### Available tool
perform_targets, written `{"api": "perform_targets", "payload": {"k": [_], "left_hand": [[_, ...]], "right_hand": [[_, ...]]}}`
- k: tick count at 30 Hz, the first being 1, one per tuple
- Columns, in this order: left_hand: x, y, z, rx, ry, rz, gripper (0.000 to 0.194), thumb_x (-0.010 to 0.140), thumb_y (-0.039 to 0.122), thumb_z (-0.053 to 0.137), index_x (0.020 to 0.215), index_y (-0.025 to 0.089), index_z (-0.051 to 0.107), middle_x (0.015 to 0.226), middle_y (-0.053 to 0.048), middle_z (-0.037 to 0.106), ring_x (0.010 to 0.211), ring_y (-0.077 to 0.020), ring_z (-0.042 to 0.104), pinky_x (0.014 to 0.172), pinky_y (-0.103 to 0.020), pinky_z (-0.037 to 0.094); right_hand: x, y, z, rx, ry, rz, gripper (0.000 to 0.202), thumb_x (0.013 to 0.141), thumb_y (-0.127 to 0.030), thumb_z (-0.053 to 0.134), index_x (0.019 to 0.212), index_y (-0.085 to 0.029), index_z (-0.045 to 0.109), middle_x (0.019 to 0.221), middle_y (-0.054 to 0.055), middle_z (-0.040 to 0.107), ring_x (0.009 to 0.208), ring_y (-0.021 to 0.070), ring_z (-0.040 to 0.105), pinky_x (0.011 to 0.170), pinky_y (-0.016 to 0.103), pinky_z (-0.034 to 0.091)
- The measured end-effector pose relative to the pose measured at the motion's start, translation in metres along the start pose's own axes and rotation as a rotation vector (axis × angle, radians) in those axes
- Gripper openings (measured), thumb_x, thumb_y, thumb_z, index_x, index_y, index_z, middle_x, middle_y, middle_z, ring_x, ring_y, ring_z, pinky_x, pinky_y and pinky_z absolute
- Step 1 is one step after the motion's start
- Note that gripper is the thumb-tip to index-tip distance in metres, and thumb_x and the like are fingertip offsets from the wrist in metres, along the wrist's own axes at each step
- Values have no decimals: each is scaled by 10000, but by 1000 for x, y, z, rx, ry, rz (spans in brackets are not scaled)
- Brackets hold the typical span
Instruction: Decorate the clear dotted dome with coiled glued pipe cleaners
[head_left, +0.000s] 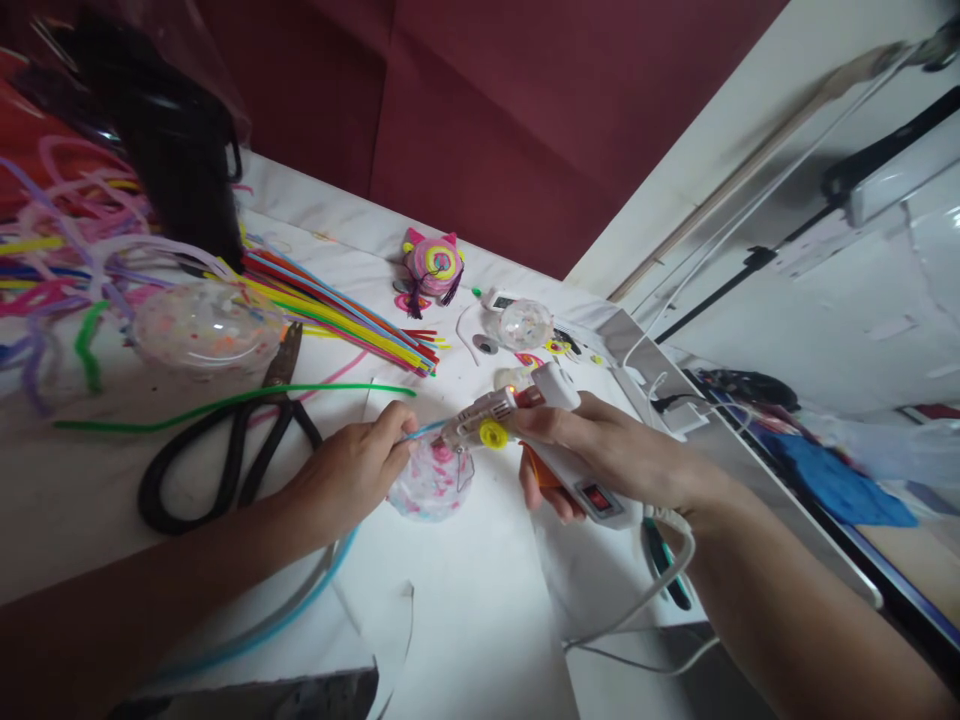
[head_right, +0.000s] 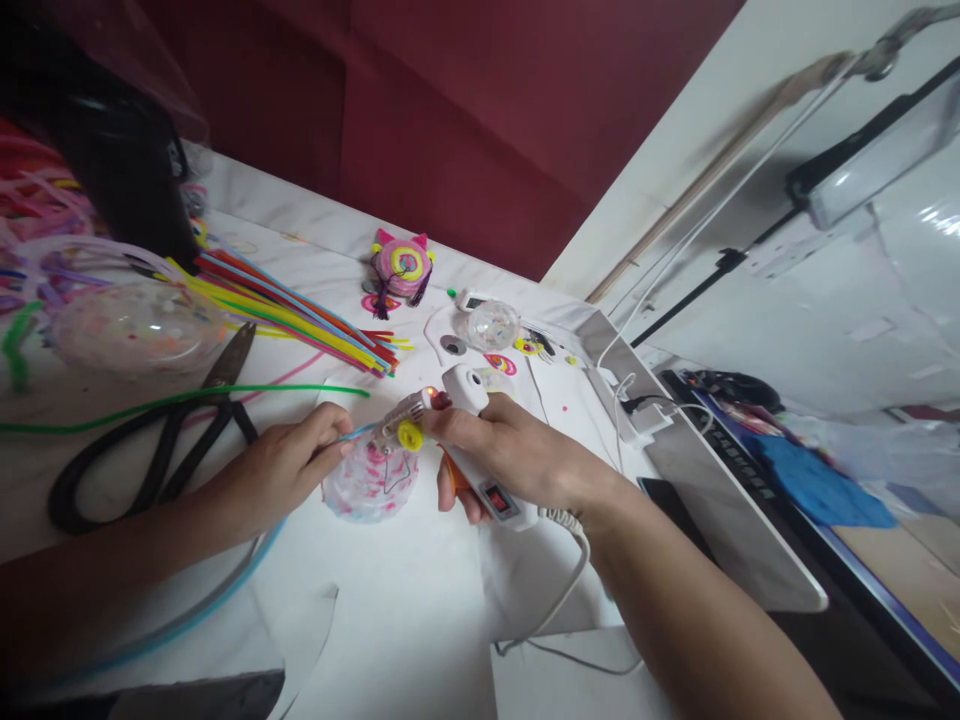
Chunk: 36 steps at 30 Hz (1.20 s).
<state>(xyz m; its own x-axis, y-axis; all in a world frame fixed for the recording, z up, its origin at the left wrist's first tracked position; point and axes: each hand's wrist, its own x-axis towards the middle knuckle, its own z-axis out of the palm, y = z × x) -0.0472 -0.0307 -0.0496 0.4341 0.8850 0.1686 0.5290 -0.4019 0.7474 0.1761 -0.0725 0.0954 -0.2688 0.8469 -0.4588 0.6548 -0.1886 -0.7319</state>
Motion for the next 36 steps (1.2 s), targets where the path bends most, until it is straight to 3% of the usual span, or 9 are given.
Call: {"api": "perform_targets", "payload": {"k": [14,25,36], "left_hand": [[2,3,-1,21,-40,-3,117,873,356,343,909,260,400,682,14,571,616,-216,612,586,-297,372],[2,1,0,33,-55,-25,159,878,396,322,936,264,389,673,23,560,589,-208,591,587,-295,360],[1,0,1,17,-43,-6,170,877,405,315,928,261,390,685,18,570,582,-206,576,578,-297,337]], "right_hand": [[-13,-5,14,-17,18,-12,618,953,-607,468,615,-153,716,441,16,570,400,99,491,461,234,403],[-26,10,24,18,70,10,675,906,-713,467,631,-139,691,488,37,582,439,112,527,471,239,401],[-24,17,36,60,142,-12,651,891,-704,448,625,-150,664,473,45,559,425,124,525,437,241,370]]}}
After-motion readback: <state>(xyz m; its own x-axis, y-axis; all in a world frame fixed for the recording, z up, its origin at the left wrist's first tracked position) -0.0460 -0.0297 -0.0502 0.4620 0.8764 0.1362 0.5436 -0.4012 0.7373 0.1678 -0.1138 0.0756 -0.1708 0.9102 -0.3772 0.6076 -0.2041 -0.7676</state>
